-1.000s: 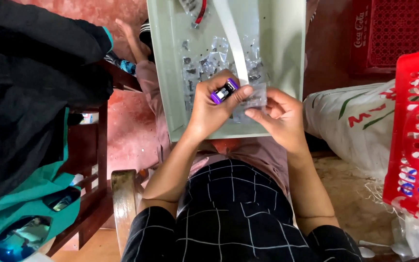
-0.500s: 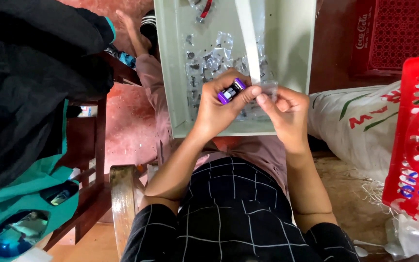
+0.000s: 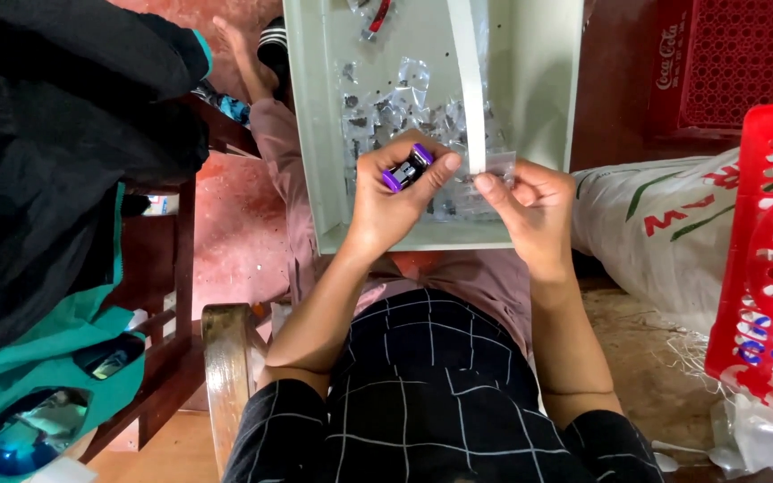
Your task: Assembling small electronic components by connecting purple connectors to white strips in a workshop setting.
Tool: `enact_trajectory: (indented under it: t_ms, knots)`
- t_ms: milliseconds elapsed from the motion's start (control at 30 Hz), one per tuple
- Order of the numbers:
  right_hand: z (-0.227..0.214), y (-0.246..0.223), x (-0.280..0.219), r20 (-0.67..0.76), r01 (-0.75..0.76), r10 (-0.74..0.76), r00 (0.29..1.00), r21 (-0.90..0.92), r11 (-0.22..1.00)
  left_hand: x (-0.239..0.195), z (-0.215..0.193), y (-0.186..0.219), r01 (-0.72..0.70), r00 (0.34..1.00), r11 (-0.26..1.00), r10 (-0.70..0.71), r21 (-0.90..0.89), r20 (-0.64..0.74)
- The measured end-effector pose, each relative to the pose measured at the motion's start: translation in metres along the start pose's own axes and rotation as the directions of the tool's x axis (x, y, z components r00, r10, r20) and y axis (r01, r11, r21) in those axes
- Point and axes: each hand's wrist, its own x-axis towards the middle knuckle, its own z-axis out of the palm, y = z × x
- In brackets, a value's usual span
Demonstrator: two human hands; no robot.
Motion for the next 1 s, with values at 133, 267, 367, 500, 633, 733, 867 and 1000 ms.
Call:
enact_trajectory:
  t_ms: [133, 267, 367, 500, 633, 733, 867, 1000]
  knots:
    - [0.0, -0.001, -0.001, -0.003, 0.014, -0.014, 1.0, 0.0, 1.0, 0.0, 0.003, 0.002, 0.009, 1.0, 1.0, -0.01, -0.015, -0.025]
    - [-0.001, 0.005, 0.0, -0.006, 0.016, -0.016, 1.0, 0.01, 1.0, 0.0, 0.002, -0.001, 0.014, 1.0, 1.0, -0.015, -0.026, -0.027]
    - [-0.002, 0.008, -0.001, -0.003, 0.022, -0.022, 1.0, 0.013, 1.0, -0.001, 0.002, -0.002, 0.02, 0.999, 0.999, -0.021, -0.028, -0.032]
    - [-0.001, 0.01, -0.002, 0.001, 0.017, -0.017, 1.0, 0.027, 0.999, 0.0, 0.002, 0.0, 0.026, 1.0, 0.999, -0.026, -0.024, 0.001]
    - [0.0, 0.015, -0.002, 0.016, 0.003, -0.004, 1.0, 0.044, 0.999, -0.004, 0.009, -0.014, -0.018, 1.0, 1.0, 0.018, -0.025, 0.004]
    - [0.003, 0.008, -0.004, 0.026, -0.018, 0.016, 1.0, 0.063, 0.998, -0.003, 0.01, -0.01, -0.039, 0.999, 0.999, 0.039, -0.01, 0.006]
    - [0.003, 0.004, -0.003, 0.034, -0.012, 0.011, 0.999, 0.039, 0.999, -0.002, 0.01, -0.01, -0.057, 0.998, 0.998, 0.057, -0.001, 0.015]
    - [0.008, -0.006, 0.0, 0.02, 0.019, -0.019, 1.0, 0.036, 0.999, -0.001, 0.004, -0.013, 0.0, 0.999, 0.999, -0.001, 0.032, 0.042]
